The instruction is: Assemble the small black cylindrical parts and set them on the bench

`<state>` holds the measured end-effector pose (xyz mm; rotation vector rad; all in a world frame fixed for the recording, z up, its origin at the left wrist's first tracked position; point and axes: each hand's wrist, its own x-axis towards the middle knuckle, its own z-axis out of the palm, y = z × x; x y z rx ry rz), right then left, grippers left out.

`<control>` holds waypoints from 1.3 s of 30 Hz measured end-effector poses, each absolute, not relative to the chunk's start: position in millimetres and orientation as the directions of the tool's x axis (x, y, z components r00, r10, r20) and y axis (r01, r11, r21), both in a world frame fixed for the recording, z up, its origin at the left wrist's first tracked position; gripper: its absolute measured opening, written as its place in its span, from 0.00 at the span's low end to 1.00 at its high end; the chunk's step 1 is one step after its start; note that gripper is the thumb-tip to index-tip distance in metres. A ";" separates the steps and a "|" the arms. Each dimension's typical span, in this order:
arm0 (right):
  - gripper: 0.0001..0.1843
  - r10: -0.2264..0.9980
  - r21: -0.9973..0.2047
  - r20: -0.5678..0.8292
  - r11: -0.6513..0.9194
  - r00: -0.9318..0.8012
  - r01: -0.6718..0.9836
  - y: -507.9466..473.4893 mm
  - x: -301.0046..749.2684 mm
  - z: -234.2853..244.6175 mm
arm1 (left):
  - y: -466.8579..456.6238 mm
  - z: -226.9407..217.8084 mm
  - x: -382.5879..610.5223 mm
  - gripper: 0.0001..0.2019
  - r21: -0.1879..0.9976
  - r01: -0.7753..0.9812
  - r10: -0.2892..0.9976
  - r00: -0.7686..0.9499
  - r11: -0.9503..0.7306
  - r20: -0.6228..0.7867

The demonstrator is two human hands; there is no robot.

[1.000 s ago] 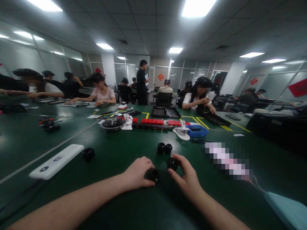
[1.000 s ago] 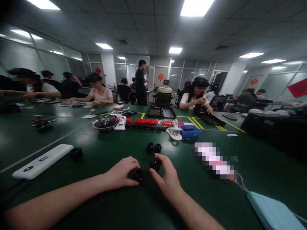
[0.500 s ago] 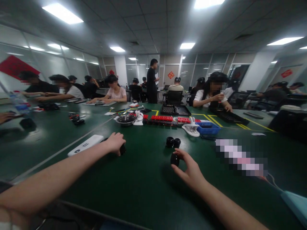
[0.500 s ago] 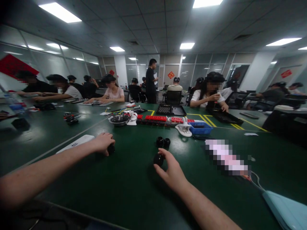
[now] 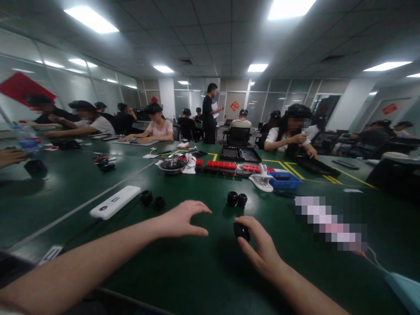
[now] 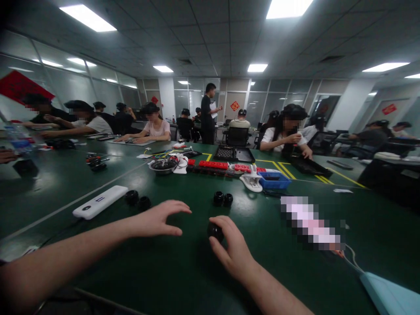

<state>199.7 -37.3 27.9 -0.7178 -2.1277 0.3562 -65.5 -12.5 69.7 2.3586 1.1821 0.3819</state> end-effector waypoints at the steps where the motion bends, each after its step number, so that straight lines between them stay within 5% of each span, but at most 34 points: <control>1: 0.17 0.569 -0.461 0.642 0.822 -0.513 0.335 -41.1 197.8 28.6 | -17.8 63.3 -51.0 0.31 0.720 0.525 0.743 0.669 -0.454 -0.020; 3: 0.24 0.509 -0.421 0.644 0.859 -0.571 0.292 -47.8 192.8 28.9 | -24.6 47.0 -25.8 0.38 0.965 0.203 0.601 0.796 -0.164 -0.065; 6: 0.31 0.455 -0.361 0.655 0.890 -0.603 0.279 -53.9 185.3 28.8 | -28.5 24.6 -2.7 0.34 0.994 0.054 0.504 0.859 0.094 -0.094; 12: 0.32 0.472 -0.379 0.600 0.879 -0.646 0.290 -51.8 186.9 31.2 | -24.4 33.1 -21.9 0.29 0.972 0.209 0.425 0.874 0.108 -0.236; 15: 0.23 0.544 -0.438 0.529 0.832 -0.651 0.340 -47.4 193.2 32.4 | -13.4 58.3 -65.0 0.24 0.979 0.205 0.620 0.771 -0.019 -0.150; 18: 0.18 0.602 -0.464 0.479 0.792 -0.639 0.397 -44.1 196.7 32.3 | 4.4 76.1 -120.7 0.20 0.847 0.474 0.887 0.462 -0.242 -0.005; 22: 0.16 0.616 -0.466 0.475 0.782 -0.629 0.413 -42.2 195.6 30.2 | 24.2 71.9 -183.6 0.25 0.554 0.820 0.980 0.046 -0.147 0.192; 30: 0.13 0.637 -0.489 0.491 0.766 -0.595 0.417 -38.6 193.2 29.4 | 24.2 46.5 -210.7 0.25 0.272 0.940 0.958 0.137 -0.206 0.253; 39: 0.11 0.640 -0.472 0.484 0.765 -0.596 0.439 -35.8 193.4 29.2 | 31.2 38.4 -216.4 0.21 0.071 0.956 0.957 0.278 -0.284 0.082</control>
